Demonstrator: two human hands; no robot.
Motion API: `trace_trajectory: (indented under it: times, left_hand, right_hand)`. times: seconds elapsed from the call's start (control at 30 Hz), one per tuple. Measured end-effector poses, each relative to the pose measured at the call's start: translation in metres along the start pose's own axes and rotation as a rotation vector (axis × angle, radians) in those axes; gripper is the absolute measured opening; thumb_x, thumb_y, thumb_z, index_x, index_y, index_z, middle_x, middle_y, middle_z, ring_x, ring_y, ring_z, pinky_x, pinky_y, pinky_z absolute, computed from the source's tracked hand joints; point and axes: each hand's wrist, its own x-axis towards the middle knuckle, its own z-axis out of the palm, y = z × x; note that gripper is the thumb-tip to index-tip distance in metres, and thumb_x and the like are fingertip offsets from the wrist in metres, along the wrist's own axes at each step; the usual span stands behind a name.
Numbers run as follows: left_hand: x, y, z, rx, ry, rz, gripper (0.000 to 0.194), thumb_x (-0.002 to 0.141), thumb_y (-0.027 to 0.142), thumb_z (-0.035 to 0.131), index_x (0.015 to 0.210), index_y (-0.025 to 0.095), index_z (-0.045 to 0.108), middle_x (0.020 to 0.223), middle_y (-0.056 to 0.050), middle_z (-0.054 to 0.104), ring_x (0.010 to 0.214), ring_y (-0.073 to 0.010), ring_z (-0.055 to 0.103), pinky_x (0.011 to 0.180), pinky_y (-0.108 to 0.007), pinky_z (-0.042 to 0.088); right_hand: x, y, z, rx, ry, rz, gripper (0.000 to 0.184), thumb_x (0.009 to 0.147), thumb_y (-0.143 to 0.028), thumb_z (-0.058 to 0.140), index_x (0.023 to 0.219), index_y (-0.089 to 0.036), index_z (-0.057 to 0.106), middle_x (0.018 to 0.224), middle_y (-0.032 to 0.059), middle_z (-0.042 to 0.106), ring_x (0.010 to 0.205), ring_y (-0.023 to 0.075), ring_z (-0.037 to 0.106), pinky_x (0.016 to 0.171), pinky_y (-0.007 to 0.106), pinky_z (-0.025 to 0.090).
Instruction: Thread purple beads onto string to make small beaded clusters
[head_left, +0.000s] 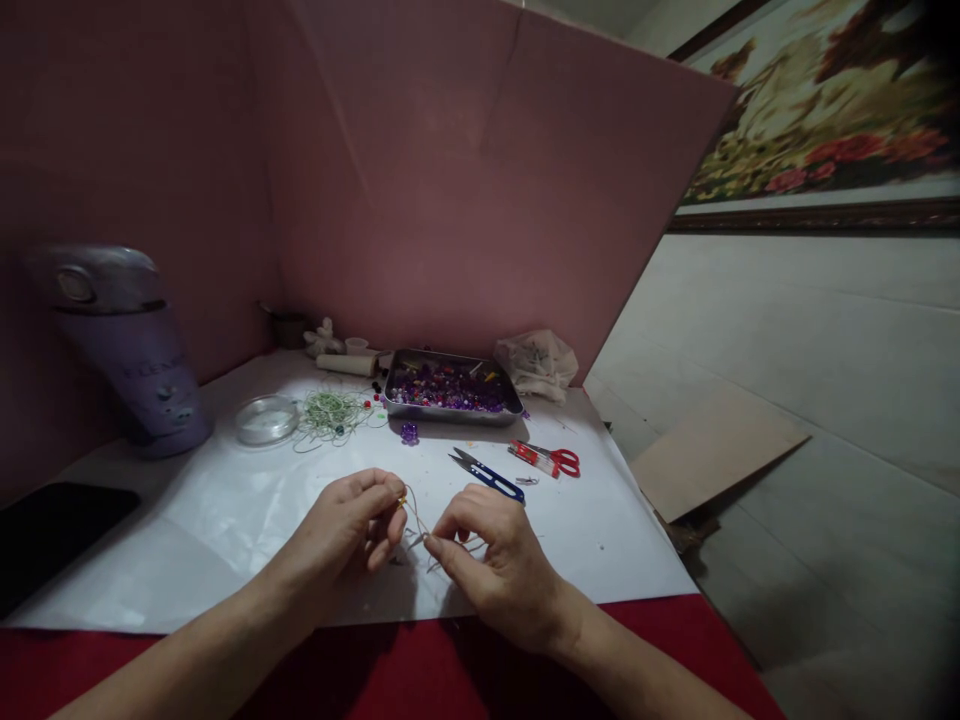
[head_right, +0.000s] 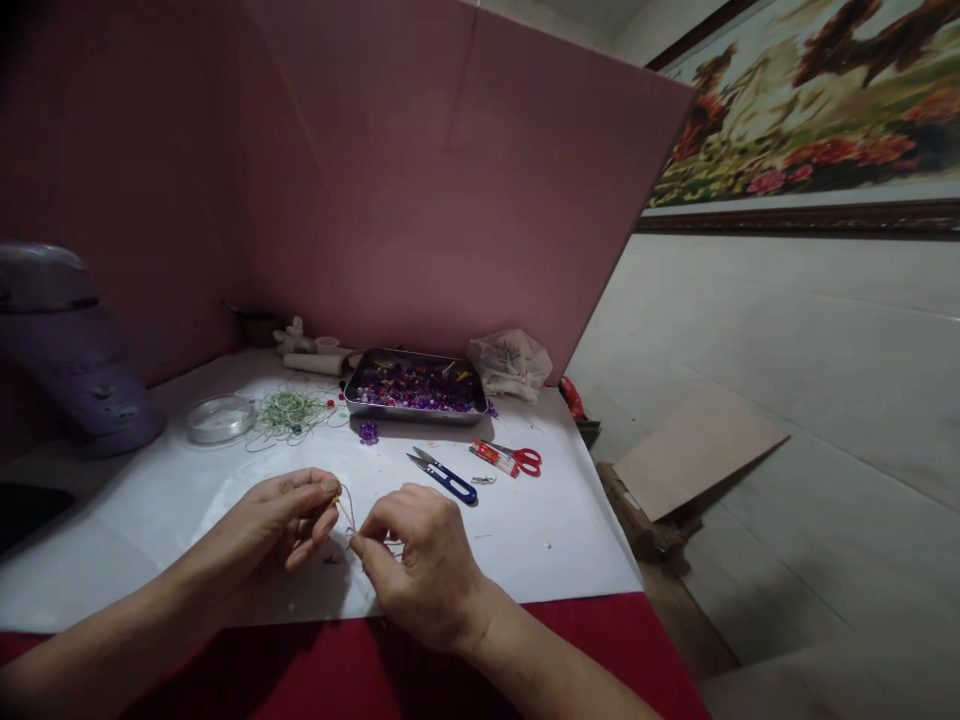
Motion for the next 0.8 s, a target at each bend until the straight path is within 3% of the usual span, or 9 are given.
trace_trajectory:
  times: [0.17, 0.3, 0.4, 0.53, 0.63, 0.7, 0.8]
  left_hand:
    - [0.001, -0.002, 0.0, 0.089, 0.003, 0.057, 0.023, 0.078, 0.038, 0.059, 0.069, 0.019, 0.051, 0.043, 0.007, 0.053, 0.028, -0.0035, 0.033, 0.03, -0.014, 0.02]
    - [0.0, -0.001, 0.001, 0.138, -0.046, 0.083, 0.023, 0.079, 0.041, 0.058, 0.073, 0.02, 0.051, 0.043, 0.008, 0.052, 0.028, -0.004, 0.033, 0.029, -0.013, 0.02]
    - [-0.003, 0.001, 0.003, 0.205, -0.053, 0.07, 0.025, 0.078, 0.044, 0.059, 0.074, 0.02, 0.052, 0.041, 0.008, 0.05, 0.028, -0.0036, 0.03, 0.028, -0.013, 0.019]
    - [-0.007, 0.003, 0.004, 0.269, -0.063, 0.073, 0.025, 0.077, 0.043, 0.06, 0.074, 0.019, 0.054, 0.04, 0.008, 0.049, 0.03, -0.0037, 0.029, 0.03, -0.013, 0.019]
    - [-0.008, 0.004, 0.004, 0.274, -0.101, 0.052, 0.026, 0.075, 0.043, 0.063, 0.072, 0.018, 0.055, 0.039, 0.008, 0.046, 0.03, -0.0037, 0.029, 0.03, -0.014, 0.019]
    - [-0.007, 0.003, 0.004, 0.264, -0.107, 0.027, 0.027, 0.074, 0.043, 0.064, 0.07, 0.018, 0.056, 0.038, 0.008, 0.046, 0.029, -0.0035, 0.029, 0.03, -0.014, 0.019]
    - [-0.004, 0.001, 0.004, 0.225, -0.106, -0.006, 0.027, 0.075, 0.043, 0.063, 0.067, 0.018, 0.055, 0.04, 0.007, 0.049, 0.029, -0.0034, 0.03, 0.03, -0.014, 0.019]
  right_hand:
    - [0.001, 0.002, -0.003, 0.007, -0.037, 0.051, 0.016, 0.076, -0.012, 0.062, 0.062, -0.017, 0.059, 0.062, 0.0001, 0.059, 0.063, 0.0144, 0.053, 0.064, 0.027, 0.04]
    - [0.002, 0.003, -0.002, 0.057, -0.056, 0.068, 0.008, 0.08, -0.011, 0.059, 0.08, -0.017, 0.064, 0.084, 0.0047, 0.064, 0.082, 0.0174, 0.057, 0.076, 0.03, 0.044]
    - [0.001, -0.003, 0.001, 0.153, 0.077, 0.073, 0.014, 0.084, -0.009, 0.05, 0.09, -0.016, 0.061, 0.09, 0.0066, 0.059, 0.086, 0.0167, 0.056, 0.076, 0.029, 0.045]
    - [-0.001, -0.008, 0.009, 0.289, 0.24, 0.198, 0.014, 0.083, -0.013, 0.051, 0.096, -0.018, 0.054, 0.096, 0.0056, 0.054, 0.069, 0.0119, 0.053, 0.065, 0.026, 0.046]
    - [0.0, -0.003, 0.014, 0.531, 0.102, 0.411, 0.025, 0.083, -0.025, 0.056, 0.106, -0.019, 0.049, 0.08, 0.0003, 0.054, 0.055, 0.0092, 0.05, 0.049, 0.021, 0.042]
    - [0.003, 0.002, 0.014, 0.636, 0.005, 0.495, 0.02, 0.082, -0.033, 0.059, 0.094, -0.017, 0.053, 0.064, -0.0037, 0.051, 0.047, 0.0079, 0.046, 0.041, 0.019, 0.036]
    - [0.006, 0.009, 0.012, 0.611, 0.014, 0.492, 0.021, 0.082, -0.034, 0.058, 0.073, -0.015, 0.054, 0.053, -0.0055, 0.046, 0.044, 0.0065, 0.04, 0.041, 0.018, 0.033]
